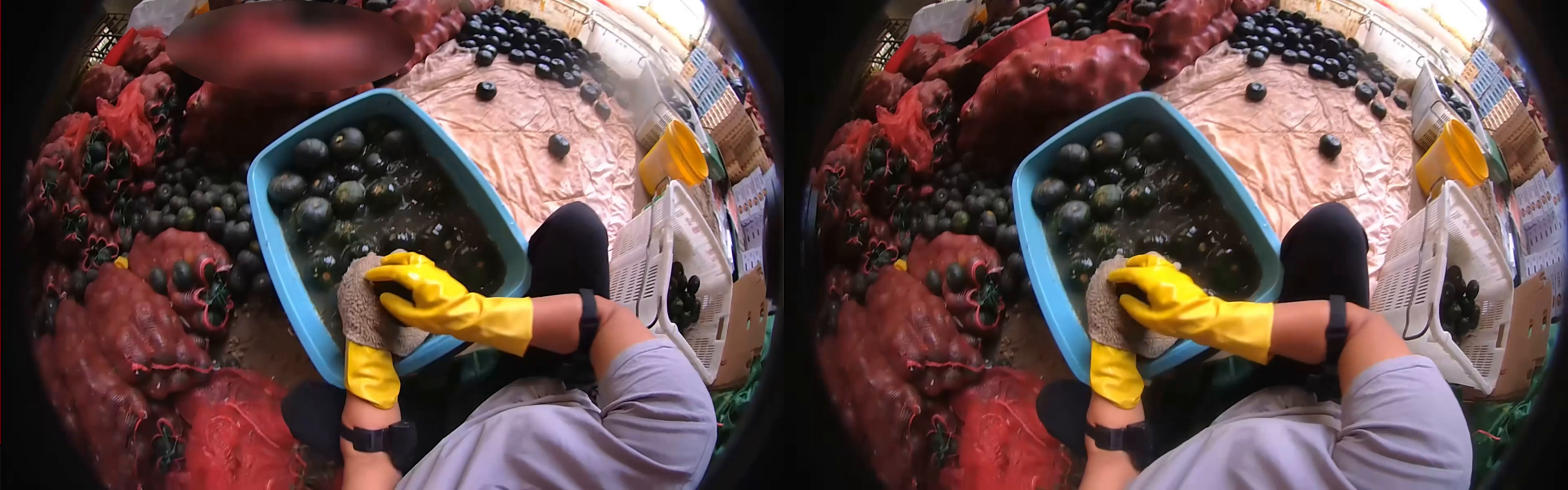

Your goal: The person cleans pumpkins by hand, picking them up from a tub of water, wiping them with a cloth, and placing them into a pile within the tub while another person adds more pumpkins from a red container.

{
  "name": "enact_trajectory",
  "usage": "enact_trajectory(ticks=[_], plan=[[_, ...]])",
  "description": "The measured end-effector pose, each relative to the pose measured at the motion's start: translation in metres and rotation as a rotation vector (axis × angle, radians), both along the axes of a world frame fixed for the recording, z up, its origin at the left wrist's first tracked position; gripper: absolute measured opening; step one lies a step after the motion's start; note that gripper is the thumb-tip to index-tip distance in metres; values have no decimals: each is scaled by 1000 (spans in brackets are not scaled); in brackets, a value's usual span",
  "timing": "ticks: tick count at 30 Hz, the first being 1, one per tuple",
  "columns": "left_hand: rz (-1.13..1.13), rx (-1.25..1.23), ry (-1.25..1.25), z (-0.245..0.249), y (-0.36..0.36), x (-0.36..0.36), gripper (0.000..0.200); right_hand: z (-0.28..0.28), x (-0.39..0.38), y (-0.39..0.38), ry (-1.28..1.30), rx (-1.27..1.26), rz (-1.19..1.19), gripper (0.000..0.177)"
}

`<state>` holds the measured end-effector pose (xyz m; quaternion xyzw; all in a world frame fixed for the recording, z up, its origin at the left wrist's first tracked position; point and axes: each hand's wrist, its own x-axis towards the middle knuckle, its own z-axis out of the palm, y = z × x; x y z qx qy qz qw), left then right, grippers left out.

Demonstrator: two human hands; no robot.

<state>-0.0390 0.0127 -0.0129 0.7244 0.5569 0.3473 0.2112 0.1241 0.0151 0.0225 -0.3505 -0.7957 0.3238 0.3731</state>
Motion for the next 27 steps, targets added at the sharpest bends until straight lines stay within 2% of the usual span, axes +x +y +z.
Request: enact_trajectory(ticks=[1, 2, 3, 4, 5, 6, 8, 10, 12, 13, 14, 15, 16, 17, 19, 20, 21, 22, 23, 24, 26, 27], plan=[[-121, -87, -84, 2, -3, -4, 45, 9, 10, 0, 96, -253, 62, 38], [-121, -279, -538, -6, -7, 6, 52, 31, 9, 7, 262, -1004, 30, 47], [-68, -418, -1014, -13, -12, 16, 60, -4, 4, 12, 507, -925, -31, 50], [49, -493, -1300, 0, -13, 31, 63, -39, -3, 22, 761, -823, -91, 54], [191, -520, -1595, 12, -14, 46, 67, -41, 0, 29, 579, -653, -103, 58], [273, -539, -1516, 36, -20, 53, 63, -43, 6, 35, 395, -486, -115, 62], [294, -484, -1284, 44, -23, 50, 51, -12, 25, 41, -112, -115, 58, 70], [185, -341, -991, 34, -22, 32, 34, 37, 25, 34, -379, -291, 225, 75], [394, -738, -1682, 24, -11, 4, 25, 16, 28, 37, -147, -589, 307, 78], [288, -789, -1767, -10, -7, -8, 27, 8, 27, 36, -22, -750, 277, 73], [246, -780, -1731, -25, -4, -8, 29, 2, 25, 35, 103, -904, 246, 69], [200, -646, -1553, -31, -2, 1, 30, 0, 19, 23, 461, -1191, 173, 68], [167, -424, -1263, -42, 0, 11, 32, -40, 8, 10, 765, -1333, -86, 68], [171, -244, -1036, -48, -1, 18, 34, -76, 15, 17, 279, -581, -51, 69], [287, -55, -392, 11, -16, 33, 28, -44, 14, 26, 356, -944, -91, 73], [298, -106, -418, 17, -19, 32, 30, -17, 22, 35, -108, -571, -32, 74], [310, -158, -443, 22, -22, 31, 32, -3, 21, 31, -158, -429, 81, 74], [272, -343, -817, 23, -19, 24, 36, 10, 19, 30, -201, -281, 195, 75], [249, -316, -835, 22, -18, 20, 40, 27, 21, 26, -221, -370, 221, 74], [226, -290, -854, 22, -16, 16, 43, 28, 24, 25, -112, -455, 245, 71], [226, 165, -192, 3, -19, 11, 52, 25, 13, 24, 217, -942, 173, 64], [213, 239, -119, -4, -18, 13, 50, 6, 4, 18, 445, -910, 119, 64]])
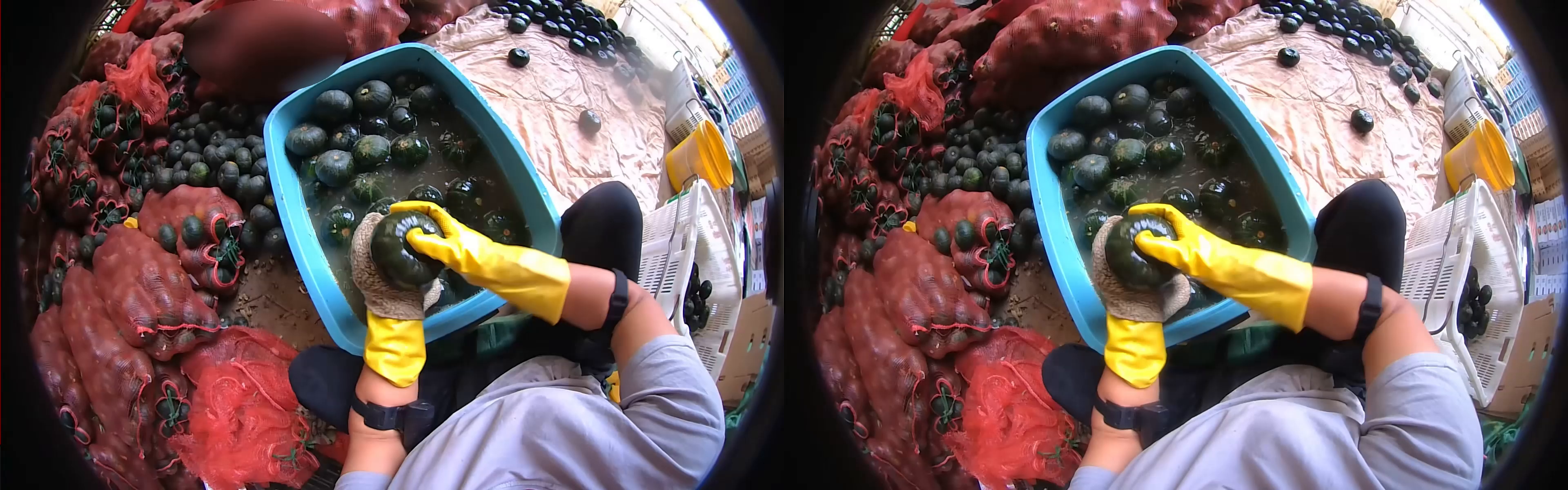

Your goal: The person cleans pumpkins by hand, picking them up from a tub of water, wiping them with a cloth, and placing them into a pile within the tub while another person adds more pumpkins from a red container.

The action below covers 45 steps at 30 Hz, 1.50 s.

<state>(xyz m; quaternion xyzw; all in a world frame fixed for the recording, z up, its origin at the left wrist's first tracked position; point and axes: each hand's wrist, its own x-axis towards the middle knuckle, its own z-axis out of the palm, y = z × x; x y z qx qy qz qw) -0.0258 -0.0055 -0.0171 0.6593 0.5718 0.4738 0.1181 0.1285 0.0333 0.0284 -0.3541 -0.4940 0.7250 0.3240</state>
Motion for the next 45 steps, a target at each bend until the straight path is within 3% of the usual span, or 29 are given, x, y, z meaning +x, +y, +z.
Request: enact_trajectory(ticks=[3, 4, 5, 7, 8, 13, 16, 18, 19, 21, 22, 24, 25, 26, 27, 28, 29, 30, 31, 32, 33, 35, 36, 38, 39, 40, 43, 44, 45], plan=[[-144, -324, -958, -3, 6, 18, 46, -32, -12, 1, -509, 598, -354, 54], [-149, -369, -1140, 3, 5, 26, 44, -43, -14, 9, -520, 748, -424, 55], [-151, -403, -1264, 8, 4, 31, 43, -52, -10, 12, -473, 711, -419, 67], [-146, -430, -1292, 12, 5, 36, 40, -52, -11, -5, -512, 780, -390, 79], [-137, -437, -1218, 11, 6, 33, 38, -64, -12, -8, -532, 776, -390, 86], [-146, -445, -536, 5, 15, -3, 31, -25, 12, -18, 143, -410, -19, 66], [-134, -453, -573, 1, 7, -13, 28, -34, 33, 11, 338, -874, 178, 78], [-133, -445, -520, 2, 2, -10, 25, -41, 59, 32, 392, -835, 35, 70], [-139, -445, -405, 8, 1, -7, 24, 6, 71, 39, 337, -590, -97, 72], [-173, -472, 19, 36, -2, -9, 22, -10, 132, 120, 770, 33, -153, 62], [-186, -479, 224, 50, -5, -9, 22, 3, 164, 145, 934, 46, -400, 54], [-197, -455, 400, 63, -1, -8, 20, -10, 195, 180, 891, 74, -518, 45], [-167, -414, 330, 51, 3, -5, 18, -11, 184, 176, 687, 86, -399, 41], [-140, -370, 260, 38, 6, -2, 16, -27, 175, 148, -121, 433, -175, 38], [-116, -323, 192, 26, 9, 1, 15, 6, 146, 106, -631, 419, 26, 51], [-231, -570, -438, 19, 11, 3, 15, 41, 115, 63, -1108, 470, 360, 65], [-240, -594, -391, 12, 15, 0, 17, -21, 123, 63, -1145, 679, 645, 80], [-228, -557, 8, 6, 17, -1, 20, -41, 114, 42, -1399, 751, 803, 93], [-205, -531, 309, 1, 16, -1, 23, -65, 109, 28, -1449, 789, 706, 98], [-193, -529, 404, -3, 17, -2, 25, -82, 95, 36, -1474, 609, 652, 98], [-198, -516, 349, -6, 15, -3, 23, -92, 94, 37, -1428, 608, 530, 88], [-262, -516, -81, -11, 14, -6, 21, -131, 96, 62, -1396, 415, 615, 87], [-292, -503, -171, -11, 12, -6, 20, -128, 94, 69, -1381, 374, 692, 86], [-193, -437, 166, -8, 14, -7, 22, -124, 88, 86, -1344, 283, 827, 84], [-147, -384, 383, -2, 14, -9, 23, -139, 110, 98, -1248, 693, 991, 84], [-121, -317, 520, -1, 16, -11, 25, -120, 111, 97, -1164, 526, 938, 83], [3, -438, -782, -69, 35, 1, 29, -23, 109, 69, -900, 114, 598, 79], [22, -416, -942, -73, 36, 7, 31, -3, 106, 54, -798, 93, 502, 78], [45, -383, -1101, -76, 38, 13, 34, 0, 104, 41, -588, 262, 416, 80]])
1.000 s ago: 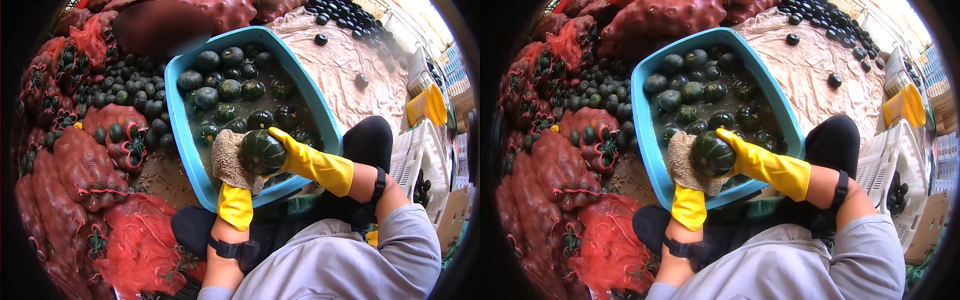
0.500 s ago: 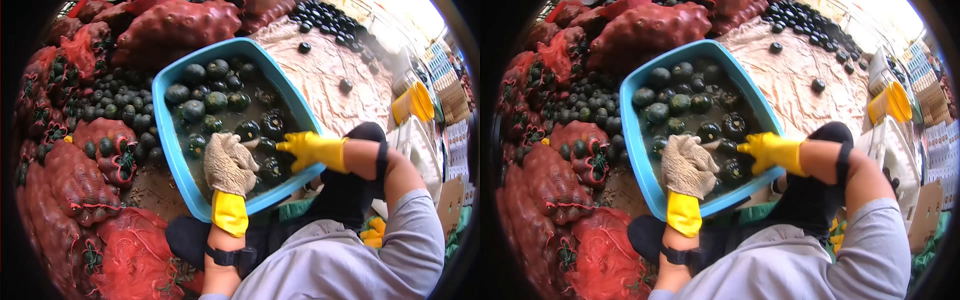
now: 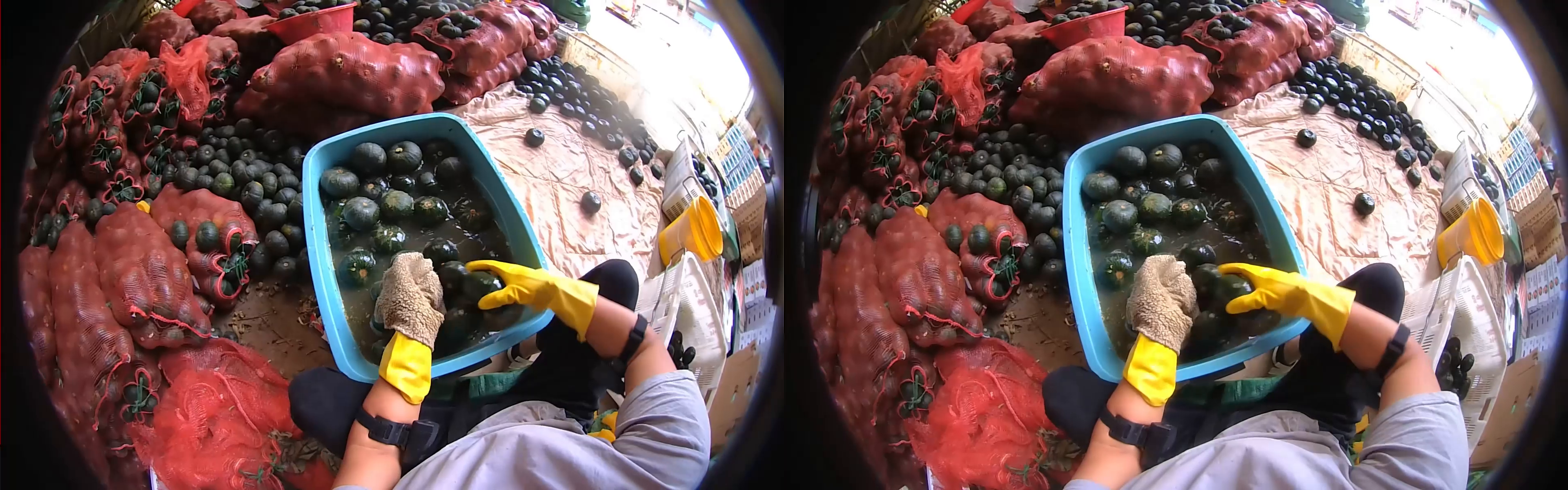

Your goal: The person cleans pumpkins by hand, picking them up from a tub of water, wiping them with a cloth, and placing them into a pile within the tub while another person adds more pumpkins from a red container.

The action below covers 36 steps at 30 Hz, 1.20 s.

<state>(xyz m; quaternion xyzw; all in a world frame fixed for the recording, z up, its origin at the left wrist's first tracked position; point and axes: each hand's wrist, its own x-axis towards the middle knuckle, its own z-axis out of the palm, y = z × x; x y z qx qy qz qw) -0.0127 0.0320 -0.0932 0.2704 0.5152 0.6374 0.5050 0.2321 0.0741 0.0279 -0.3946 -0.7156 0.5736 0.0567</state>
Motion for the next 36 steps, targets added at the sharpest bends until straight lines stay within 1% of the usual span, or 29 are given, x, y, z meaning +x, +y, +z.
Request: enact_trajectory(ticks=[2, 4, 5, 7, 8, 9, 11, 12, 13, 14, 16, 17, 18, 19, 20, 22, 23, 24, 25, 26, 27, 28, 29, 30, 31, 32, 34, 35, 36], plan=[[45, 128, 247, 22, -8, 13, 37, 9, -28, -36, 408, -233, -298, 80], [79, 249, 508, 58, -26, 23, 40, -16, -53, -53, 311, 511, -119, 78], [92, 312, 639, 77, -35, 29, 42, -13, -68, -56, 401, 227, -285, 74], [-51, 42, 990, 118, -45, 40, 55, -25, -94, -33, 288, 254, -496, 71], [-135, -49, 1079, 126, -46, 41, 61, -30, -105, -23, 251, 228, -622, 71], [-227, -133, 1171, 133, -47, 43, 67, -35, -111, -11, 333, 94, -724, 73], [-260, 225, 1122, 126, -47, 28, 70, -8, -115, -40, 443, 115, -655, 74], [-293, 301, 1032, 117, -43, 15, 62, -1, -115, -58, 493, 132, -617, 75], [-302, 269, 763, 95, -36, -2, 53, -22, -111, -70, 524, 158, -488, 78], [-284, 264, 498, 74, -28, -12, 45, -30, -107, -69, 493, 640, -320, 76], [-247, 239, 133, 67, -18, 5, 34, -31, -96, -46, 422, 633, -340, 71], [-245, 189, -57, 70, -15, 19, 31, -21, -98, -35, 424, 294, -540, 73], [-243, 122, -236, 69, -14, 27, 30, -32, -107, -23, 481, 337, -699, 67], [-383, 122, -586, 50, -4, 22, 38, -41, -103, -27, 401, 530, -611, 66], [-458, 74, -982, 58, -3, 16, 45, -33, -100, -31, 315, 716, -507, 64], [-258, -50, -1011, 85, -12, 19, 46, -20, -98, -33, 373, 712, -415, 62], [-247, -5, -886, 67, -9, 10, 41, -19, -96, -30, 403, 603, -412, 67], [-237, 39, -759, 63, -4, 7, 38, -18, -98, -27, 440, 425, -462, 75], [-186, 96, -275, 61, -9, 8, 34, -16, -98, -23, 400, 216, -505, 78], [-167, 160, -20, 59, -9, 9, 39, -14, -96, -18, 361, 7, -540, 81], [-207, 201, 104, 60, -9, 7, 38, -10, -90, -15, 252, -85, -507, 83], [-242, 242, 225, 61, -9, 6, 37, 2, -93, -26, 349, -149, -560, 84], [-172, 196, -144, 49, -6, 5, 33, -16, -99, -38, 425, 105, -533, 85], [-97, 146, -512, 49, -2, 9, 29, -19, -106, -48, 496, 362, -497, 85], [-186, 124, -615, 51, 0, 9, 31, -20, -102, -58, 402, 501, -388, 85], [-275, 98, -717, 53, 0, 10, 34, -23, -103, -56, 414, 613, -322, 81], [-438, 33, -922, 82, -9, 17, 42, -31, -104, -35, 463, 667, -441, 80], [-525, 127, -492, 98, -8, 28, 43, -32, -106, -20, 455, 607, -620, 79], [-557, 196, 84, 114, -8, 38, 45, -35, -104, -3, 347, 638, -773, 80]])
